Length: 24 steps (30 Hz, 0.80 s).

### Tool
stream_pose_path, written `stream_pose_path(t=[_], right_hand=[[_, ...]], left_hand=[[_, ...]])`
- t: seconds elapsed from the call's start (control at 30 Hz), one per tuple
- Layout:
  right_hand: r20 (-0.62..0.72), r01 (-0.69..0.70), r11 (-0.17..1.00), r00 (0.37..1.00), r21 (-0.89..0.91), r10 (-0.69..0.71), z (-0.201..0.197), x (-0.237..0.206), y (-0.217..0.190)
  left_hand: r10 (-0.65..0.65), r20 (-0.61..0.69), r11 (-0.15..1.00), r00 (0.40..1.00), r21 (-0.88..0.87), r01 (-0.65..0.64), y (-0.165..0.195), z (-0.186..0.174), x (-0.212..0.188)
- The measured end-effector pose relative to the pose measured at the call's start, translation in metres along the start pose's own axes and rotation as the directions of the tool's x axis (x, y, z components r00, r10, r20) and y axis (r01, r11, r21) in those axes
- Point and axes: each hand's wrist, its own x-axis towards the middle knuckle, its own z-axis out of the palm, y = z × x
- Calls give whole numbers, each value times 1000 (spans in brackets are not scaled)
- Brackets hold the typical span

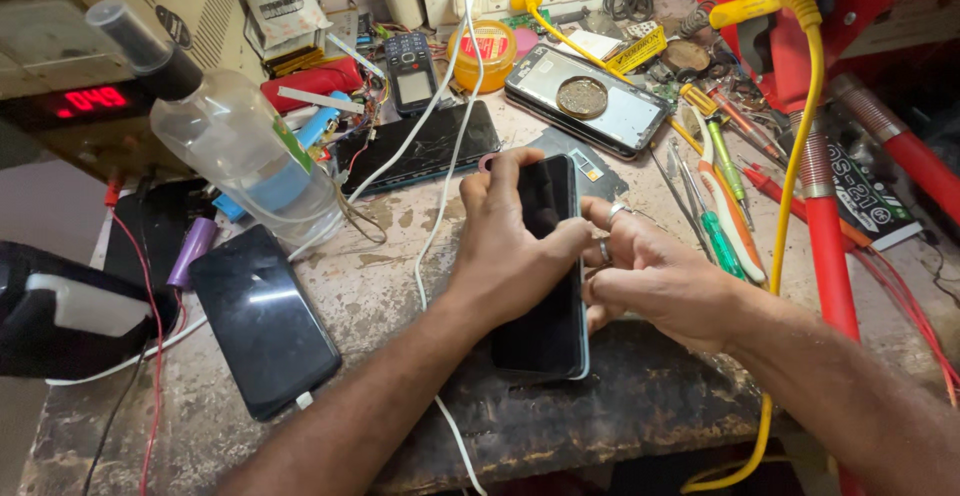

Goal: The person removes the back cover of a smartphone, then uses a screwdriver and tweezers to detach internal components and lift the motherboard from the chassis. The device remains partially disassembled on the workbench.

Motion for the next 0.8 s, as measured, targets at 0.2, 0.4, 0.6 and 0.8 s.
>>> stream_pose_path(t=[0.2, 0.4, 0.6, 0.8], right_hand=[[68, 56, 998, 996, 21, -58, 7, -5, -7], [-12, -62, 996, 998, -67, 61, 23, -4, -13], [-93, -36, 994, 995, -107, 26, 33, -5, -13], [-121, 0, 995, 993, -97, -12, 36, -10, -12]], left_hand=[[59, 163, 794, 985, -606, 53, -17, -6, 6], [22, 136, 553, 990, -827, 101, -24, 10, 11], [46, 157, 473, 987, -873, 117, -27, 15, 12], [8, 233, 433, 972, -877, 207, -23, 16, 9]])
